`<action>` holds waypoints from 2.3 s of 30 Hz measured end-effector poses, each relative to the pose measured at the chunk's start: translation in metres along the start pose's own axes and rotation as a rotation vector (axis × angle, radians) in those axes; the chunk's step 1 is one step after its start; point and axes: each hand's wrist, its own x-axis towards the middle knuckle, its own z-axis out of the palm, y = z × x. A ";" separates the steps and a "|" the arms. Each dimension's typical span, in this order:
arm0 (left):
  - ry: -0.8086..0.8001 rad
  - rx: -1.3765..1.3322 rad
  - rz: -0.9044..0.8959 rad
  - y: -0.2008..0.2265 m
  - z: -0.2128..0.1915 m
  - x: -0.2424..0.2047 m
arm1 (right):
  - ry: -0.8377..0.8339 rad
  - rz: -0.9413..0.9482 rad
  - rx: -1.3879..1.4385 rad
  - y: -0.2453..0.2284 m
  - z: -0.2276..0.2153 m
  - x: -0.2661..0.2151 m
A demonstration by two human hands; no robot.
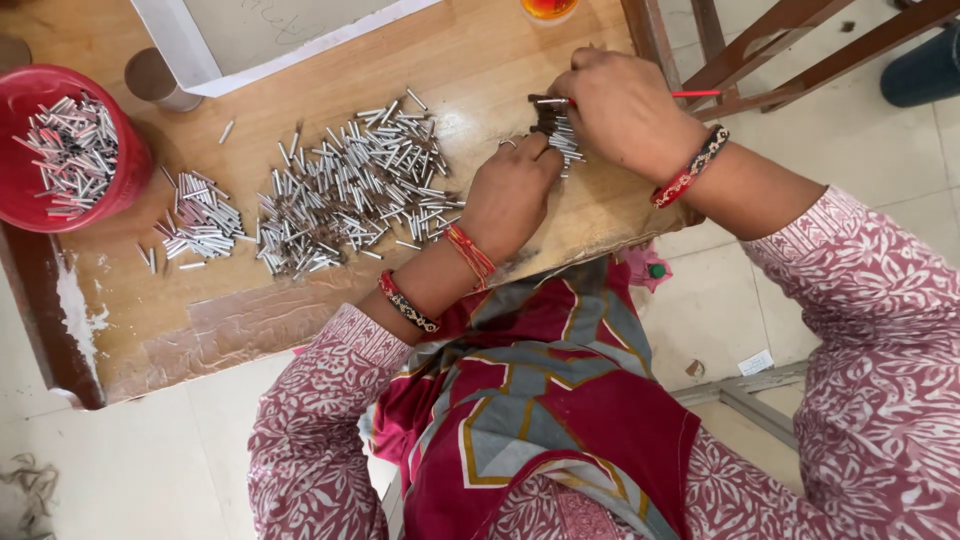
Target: The person is assembling small metal components, possibly carbon brushes or similar electrical parts, by inserting metal pins into housings.
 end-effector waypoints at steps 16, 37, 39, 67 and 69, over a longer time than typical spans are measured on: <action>-0.195 -0.131 -0.005 0.036 -0.063 -0.059 | -0.031 0.066 0.201 -0.037 -0.052 -0.047; -0.698 0.530 -0.759 -0.018 -0.034 -0.312 | -0.050 -0.064 0.228 -0.098 -0.031 -0.022; -0.482 0.741 -0.823 -0.006 -0.074 -0.311 | -0.071 -0.123 0.257 -0.106 -0.023 -0.013; 0.350 -1.741 -0.760 0.026 -0.029 -0.112 | 0.259 0.211 0.811 -0.144 -0.012 -0.061; 0.441 -1.977 -0.666 0.026 -0.024 -0.113 | 0.318 0.187 0.882 -0.150 -0.012 -0.065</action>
